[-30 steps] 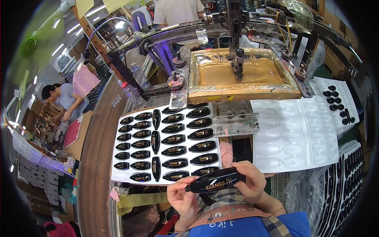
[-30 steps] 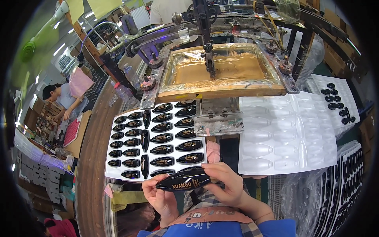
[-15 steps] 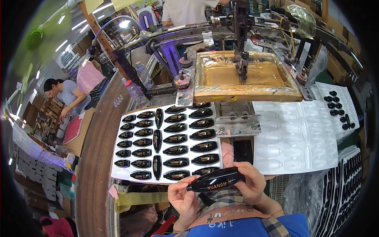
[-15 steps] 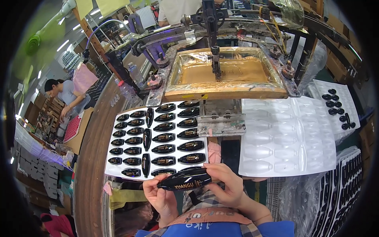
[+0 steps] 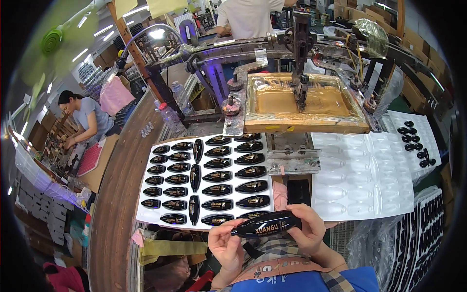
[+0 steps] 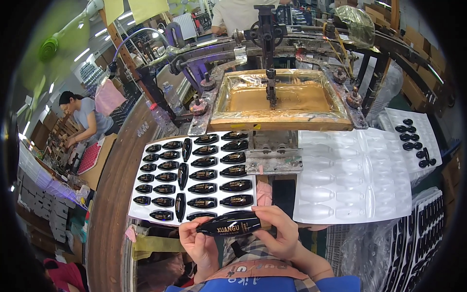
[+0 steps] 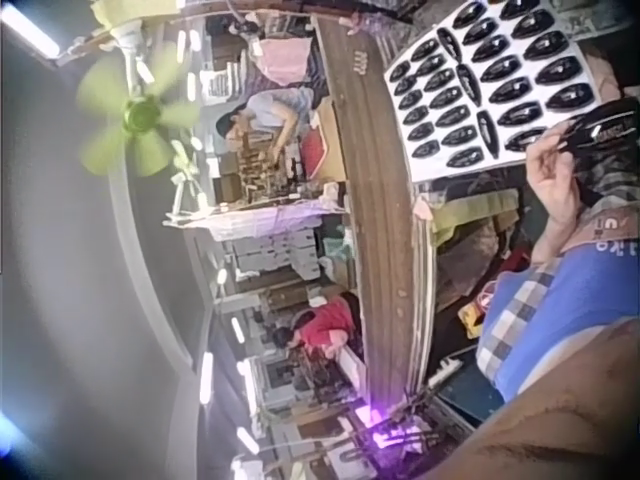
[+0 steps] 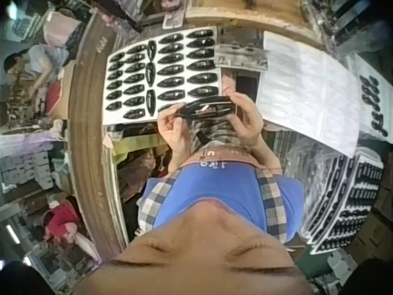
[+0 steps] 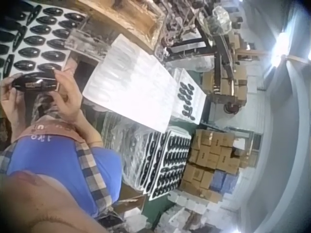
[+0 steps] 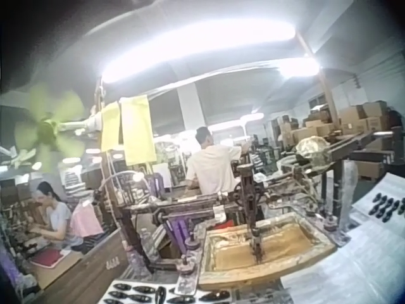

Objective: Placing plastic components into a tray, using a manual screen-printing press to apply a logo, and organizing the results.

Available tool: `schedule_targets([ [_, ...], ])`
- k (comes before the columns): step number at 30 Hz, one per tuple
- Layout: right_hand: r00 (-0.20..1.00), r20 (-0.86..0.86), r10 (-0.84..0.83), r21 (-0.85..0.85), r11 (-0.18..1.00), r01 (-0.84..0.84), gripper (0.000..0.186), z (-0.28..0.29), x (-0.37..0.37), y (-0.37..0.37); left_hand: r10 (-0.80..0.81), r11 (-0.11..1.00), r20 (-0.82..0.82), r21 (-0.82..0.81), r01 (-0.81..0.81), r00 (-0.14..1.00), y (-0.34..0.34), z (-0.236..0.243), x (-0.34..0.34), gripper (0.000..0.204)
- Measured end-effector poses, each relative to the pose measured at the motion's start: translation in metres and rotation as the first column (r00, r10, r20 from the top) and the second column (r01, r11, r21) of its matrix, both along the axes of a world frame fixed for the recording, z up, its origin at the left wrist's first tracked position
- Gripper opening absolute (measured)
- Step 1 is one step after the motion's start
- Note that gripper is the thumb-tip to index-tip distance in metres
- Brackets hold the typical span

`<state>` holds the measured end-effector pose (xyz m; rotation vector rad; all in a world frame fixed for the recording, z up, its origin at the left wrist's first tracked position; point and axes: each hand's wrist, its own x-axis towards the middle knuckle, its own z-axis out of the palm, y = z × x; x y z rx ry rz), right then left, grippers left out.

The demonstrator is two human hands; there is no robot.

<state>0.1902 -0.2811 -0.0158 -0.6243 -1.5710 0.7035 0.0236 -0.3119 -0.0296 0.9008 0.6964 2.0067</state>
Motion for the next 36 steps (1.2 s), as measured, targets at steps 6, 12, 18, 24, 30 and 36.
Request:
schedule_targets([
  [6, 0.999, 0.034, -0.037, 0.004, 0.999, 0.037, 0.04, 0.0, 0.001, -0.001, -0.042, 0.998, 0.04, 0.039, 0.04, 0.998, 0.002, 0.002, -0.001, 0.023],
  [12, 0.992, 0.112, -0.053, -0.038, 0.998, 0.058, 0.039, 0.01, 0.013, 0.0, -0.1, 0.994, 0.004, -0.043, 0.1, 0.995, 0.004, -0.003, -0.003, 0.027],
  [18, 0.985, 0.054, -0.163, -0.072, 0.983, 0.166, 0.035, 0.03, 0.059, 0.004, -0.252, 0.958, -0.008, -0.146, 0.249, 0.968, 0.003, -0.002, 0.0, 0.022],
  [24, 0.944, -0.119, -0.308, -0.022, 0.951, 0.307, 0.034, 0.085, 0.09, 0.014, -0.274, 0.942, -0.073, -0.223, 0.252, 0.959, 0.005, -0.005, -0.002, 0.017],
  [30, 0.956, 0.287, -0.052, 0.031, 0.999, 0.045, 0.037, 0.05, 0.036, 0.026, -0.111, 0.984, -0.098, -0.151, 0.095, 0.989, 0.015, -0.016, -0.011, 0.023],
  [36, 0.958, 0.283, 0.039, -0.101, 0.995, -0.011, 0.037, -0.006, -0.038, 0.016, 0.038, 0.965, -0.05, -0.259, -0.049, 0.998, 0.01, -0.036, -0.057, 0.022],
])
